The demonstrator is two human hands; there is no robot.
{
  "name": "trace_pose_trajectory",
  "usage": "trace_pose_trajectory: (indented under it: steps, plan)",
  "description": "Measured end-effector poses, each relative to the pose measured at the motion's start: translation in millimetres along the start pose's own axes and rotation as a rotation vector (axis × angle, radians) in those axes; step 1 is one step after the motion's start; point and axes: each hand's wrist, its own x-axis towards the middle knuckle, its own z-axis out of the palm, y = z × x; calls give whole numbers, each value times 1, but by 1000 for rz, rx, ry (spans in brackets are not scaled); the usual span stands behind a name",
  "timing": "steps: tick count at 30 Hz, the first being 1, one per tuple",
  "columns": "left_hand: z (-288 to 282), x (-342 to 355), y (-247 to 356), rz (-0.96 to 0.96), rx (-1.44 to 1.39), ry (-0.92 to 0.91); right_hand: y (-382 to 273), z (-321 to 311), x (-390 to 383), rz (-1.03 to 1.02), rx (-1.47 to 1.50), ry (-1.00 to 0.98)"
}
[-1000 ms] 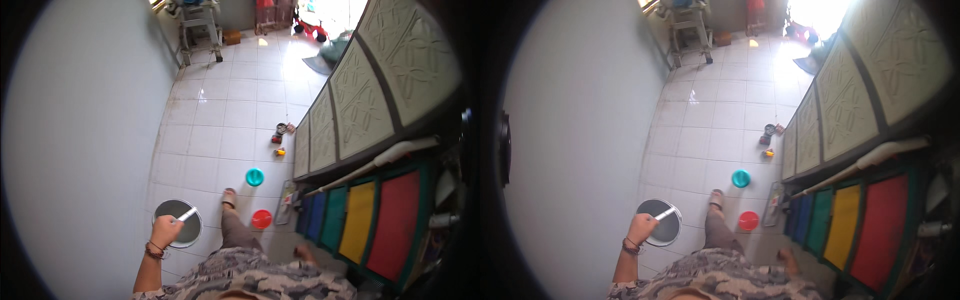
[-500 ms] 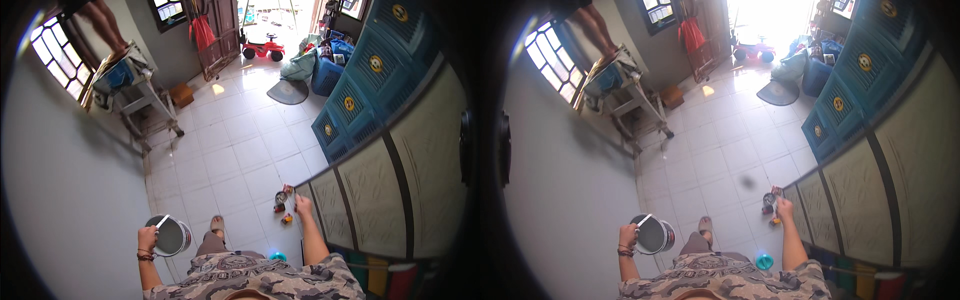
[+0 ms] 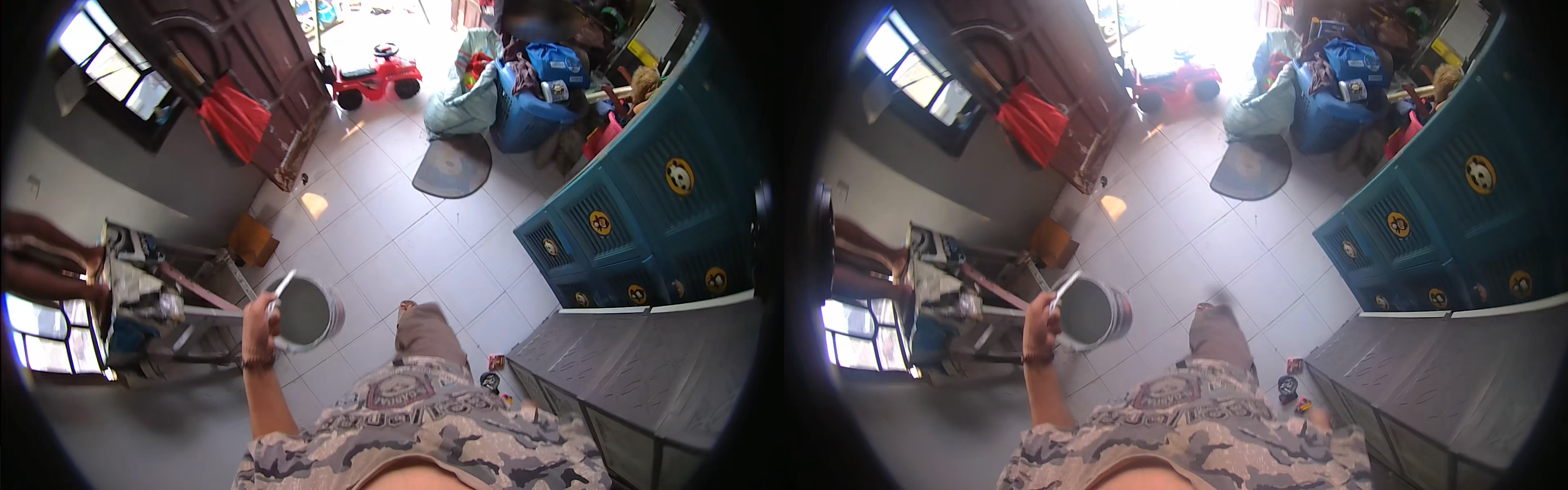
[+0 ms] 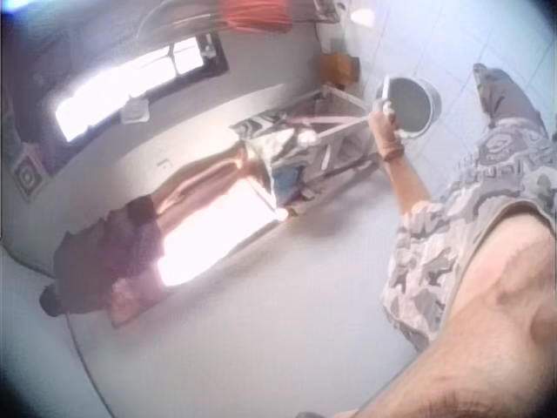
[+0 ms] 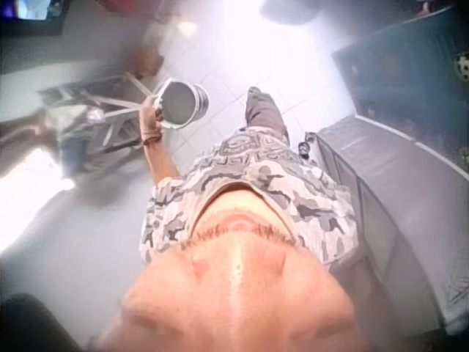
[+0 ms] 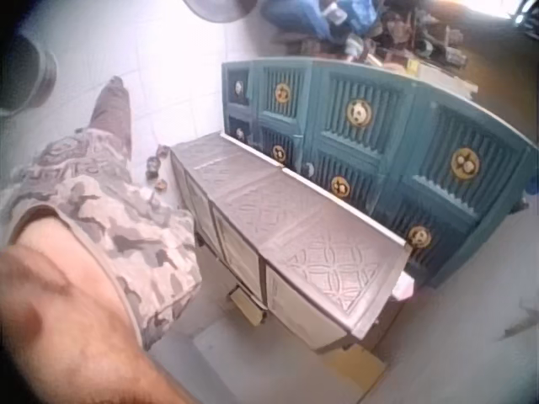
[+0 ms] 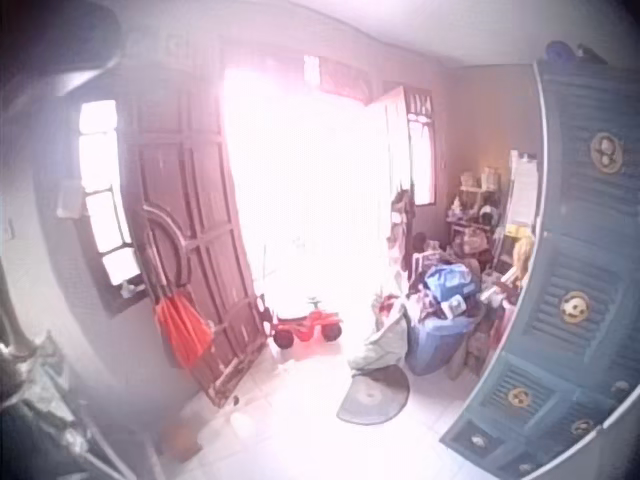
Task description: The person stirs a grey liquid in a bucket using a wooden stick on a tiled balcony. They then pour the liquid into a smaller container and carry it into a cluttered room, placing it on the floor.
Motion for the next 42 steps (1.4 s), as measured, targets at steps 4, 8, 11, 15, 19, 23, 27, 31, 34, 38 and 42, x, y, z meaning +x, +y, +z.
trace_pose_trajectory:
  steps: [4,8,11,15,19,23,27,31,34,38,42]
  plan:
    - [90,124,144,21,-36,-64,-366,50,-47,-690,-116,119]
    - [195,257,292,78,-74,-261,-733,54,-198,-1345,37,27]
    - [262,363,379,75,-53,-412,-873,47,-245,-1443,213,-52]
    - [359,495,475,90,46,-394,-968,18,-177,-1102,552,31]
    - [450,609,579,14,33,-466,-893,-16,-69,-497,507,156]
    - [522,717,679,119,-19,-419,-845,-34,-8,68,1076,260]
    - [595,824,754,267,-36,-363,-1017,-60,77,221,884,368]
    - [655,913,828,172,-1,-279,-1396,-115,110,-614,317,254]
    - [725,1000,878,122,10,-255,-1690,-168,-11,-1152,-142,503]
    - [799,1122,927,61,-34,-213,-1900,-205,-126,-1375,175,202]
    - [881,1273,960,-107,-12,-153,-2057,-234,-130,-1367,-38,62]
